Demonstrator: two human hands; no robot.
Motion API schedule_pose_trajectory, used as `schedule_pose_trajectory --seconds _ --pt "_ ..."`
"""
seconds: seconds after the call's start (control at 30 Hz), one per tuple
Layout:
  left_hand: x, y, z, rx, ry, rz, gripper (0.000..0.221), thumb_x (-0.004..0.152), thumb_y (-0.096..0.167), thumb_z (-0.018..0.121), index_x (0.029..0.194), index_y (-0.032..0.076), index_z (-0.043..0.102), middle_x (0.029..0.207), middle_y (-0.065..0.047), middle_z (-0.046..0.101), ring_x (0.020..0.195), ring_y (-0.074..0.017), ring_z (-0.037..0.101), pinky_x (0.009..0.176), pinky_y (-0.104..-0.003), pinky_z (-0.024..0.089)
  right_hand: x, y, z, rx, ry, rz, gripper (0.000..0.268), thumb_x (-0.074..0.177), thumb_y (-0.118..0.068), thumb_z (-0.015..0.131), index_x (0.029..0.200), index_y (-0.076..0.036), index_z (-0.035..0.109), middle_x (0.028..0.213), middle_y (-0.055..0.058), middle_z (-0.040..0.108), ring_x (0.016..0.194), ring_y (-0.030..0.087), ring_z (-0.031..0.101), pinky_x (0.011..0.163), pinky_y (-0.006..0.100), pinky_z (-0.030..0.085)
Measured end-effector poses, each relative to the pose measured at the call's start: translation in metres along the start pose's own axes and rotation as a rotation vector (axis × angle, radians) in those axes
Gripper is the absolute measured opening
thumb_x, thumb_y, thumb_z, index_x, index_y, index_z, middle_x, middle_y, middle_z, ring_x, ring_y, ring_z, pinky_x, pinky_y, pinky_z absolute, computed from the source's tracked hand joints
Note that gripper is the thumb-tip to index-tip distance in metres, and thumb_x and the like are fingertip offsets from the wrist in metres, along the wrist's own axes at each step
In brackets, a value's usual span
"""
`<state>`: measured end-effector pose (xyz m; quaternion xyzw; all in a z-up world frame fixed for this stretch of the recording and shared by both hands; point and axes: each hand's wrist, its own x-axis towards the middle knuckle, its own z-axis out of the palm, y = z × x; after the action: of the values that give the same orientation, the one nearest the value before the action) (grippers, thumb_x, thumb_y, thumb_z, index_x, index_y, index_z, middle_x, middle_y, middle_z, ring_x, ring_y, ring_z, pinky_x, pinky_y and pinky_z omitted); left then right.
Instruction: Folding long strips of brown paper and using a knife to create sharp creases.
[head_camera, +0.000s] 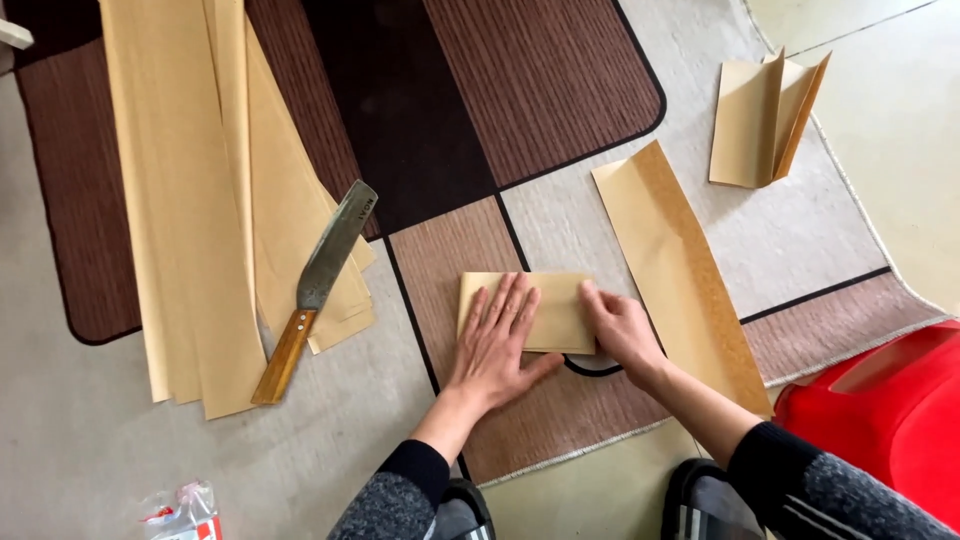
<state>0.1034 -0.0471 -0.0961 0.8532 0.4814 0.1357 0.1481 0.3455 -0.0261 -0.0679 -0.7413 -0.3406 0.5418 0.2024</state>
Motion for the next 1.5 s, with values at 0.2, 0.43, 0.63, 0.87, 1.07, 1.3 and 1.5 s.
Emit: schedule_pose_trajectory --seconds 0.2,0.43,0.63,0.87,1.07,1.3,1.5 --pt "-0.001 0.001 0.007 0.031 0.034 0.032 0.104 0.107 0.085 0.041 0.177 0.008 0.040 0.189 -0.020 0.029 0.177 -0.0365 0.021 0.142 -0.061 0.011 0.009 0.001 -0.003 0.099 -0.039 -0.031 0.036 0.097 -0.036 0.094 0.099 -0.001 0.087 0.075 0.014 0.083 0.070 0.025 0.081 0.068 0.040 0.067" --pt "-0.018 -0.034 -0.017 0.118 0.257 -0.019 0.061 0.122 0.037 0.039 0.170 0.001 0.050 0.183 -0.023 0.041 0.171 -0.0388 0.035 0.140 -0.053 0.028 0.002 -0.006 -0.012 0.368 -0.150 0.031 0.028 0.103 -0.020 0.088 0.098 0.006 0.079 0.078 0.019 0.083 0.066 0.026 0.082 0.061 0.039 0.067" --pt "-0.034 -0.041 -0.034 0.073 0.199 -0.046 0.060 0.123 0.029 0.040 0.177 0.004 0.042 0.187 -0.018 0.035 0.172 -0.0357 0.034 0.140 -0.050 0.027 0.005 -0.005 -0.016 0.332 -0.196 0.070 0.030 0.105 -0.024 0.085 0.100 0.004 0.079 0.081 0.015 0.084 0.068 0.023 0.083 0.062 0.036 0.068" --pt "-0.036 -0.046 -0.026 0.097 0.226 -0.040 0.059 0.123 0.031 0.041 0.176 0.006 0.045 0.187 -0.015 0.037 0.172 -0.0328 0.035 0.140 -0.049 0.027 0.024 0.012 -0.017 0.370 -0.234 0.097 0.029 0.107 -0.024 0.083 0.103 0.005 0.079 0.087 0.018 0.085 0.075 0.025 0.086 0.064 0.039 0.070" --pt "-0.036 -0.048 -0.021 0.120 0.198 -0.052 0.059 0.123 0.033 0.039 0.177 0.008 0.043 0.188 -0.014 0.035 0.173 -0.0313 0.032 0.142 -0.048 0.022 0.033 0.021 -0.019 0.389 -0.255 0.129 0.030 0.108 -0.025 0.081 0.108 0.005 0.078 0.094 0.020 0.086 0.083 0.028 0.087 0.072 0.044 0.072" --pt "-0.036 -0.048 -0.019 0.146 0.171 -0.063 0.060 0.123 0.034 0.038 0.178 0.009 0.042 0.189 -0.013 0.033 0.175 -0.0296 0.029 0.143 -0.048 0.019 0.031 0.020 -0.018 0.374 -0.248 0.135 0.030 0.108 -0.026 0.081 0.108 0.003 0.078 0.093 0.018 0.086 0.083 0.026 0.087 0.071 0.042 0.072" --pt "-0.032 -0.052 -0.023 0.077 0.202 -0.065 0.056 0.121 0.033 0.044 0.173 0.012 0.051 0.184 -0.009 0.043 0.172 -0.0281 0.035 0.141 -0.049 0.024 0.028 0.019 -0.017 0.356 -0.214 0.121 0.031 0.109 -0.028 0.081 0.109 0.003 0.078 0.092 0.019 0.086 0.080 0.028 0.086 0.069 0.044 0.072"
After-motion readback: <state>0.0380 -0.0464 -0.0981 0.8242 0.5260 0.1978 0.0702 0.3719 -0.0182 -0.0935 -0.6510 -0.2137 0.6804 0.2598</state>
